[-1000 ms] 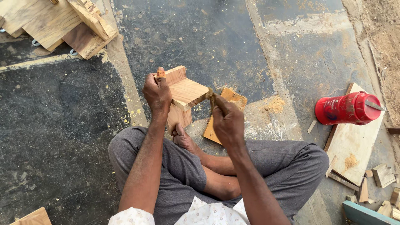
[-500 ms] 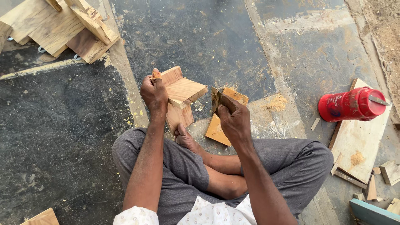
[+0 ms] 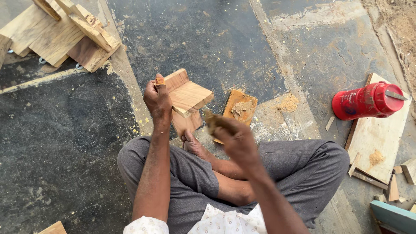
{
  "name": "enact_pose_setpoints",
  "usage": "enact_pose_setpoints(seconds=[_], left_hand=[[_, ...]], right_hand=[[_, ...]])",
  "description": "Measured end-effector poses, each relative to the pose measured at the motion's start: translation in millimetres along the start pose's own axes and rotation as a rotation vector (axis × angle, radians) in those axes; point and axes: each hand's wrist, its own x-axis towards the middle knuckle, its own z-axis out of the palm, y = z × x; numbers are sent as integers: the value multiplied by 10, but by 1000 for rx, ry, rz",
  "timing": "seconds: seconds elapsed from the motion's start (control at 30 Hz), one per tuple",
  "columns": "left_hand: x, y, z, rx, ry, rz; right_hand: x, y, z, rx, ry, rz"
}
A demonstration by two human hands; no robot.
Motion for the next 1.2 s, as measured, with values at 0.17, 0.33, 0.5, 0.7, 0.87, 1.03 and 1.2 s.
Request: enact_pose_setpoints(seconds=[0.17, 0.33, 0.5, 0.7, 0.87, 1.03, 1.2], left_hand=[[-12, 180, -89, -148, -43, 224], [-186, 350, -1, -135, -242, 584], [-365, 415, 182, -37, -299, 692], [-394, 382, 201, -56, -233, 809], [-569, 250, 342, 71, -221, 930], [-926, 27, 422, 272, -382, 1065], [-1064, -125, 292, 503, -566, 1089]], right_hand=[[83, 82, -937, 76, 157, 129], [385, -160, -1177, -667, -77, -211], [671, -343, -959, -1231, -394, -673], [517, 7, -1131, -1296, -554, -522], [581, 745, -1542, -764, -98, 20], [618, 1535, -1623, -228, 70, 27], [639, 1783, -1558, -445, 138, -14]])
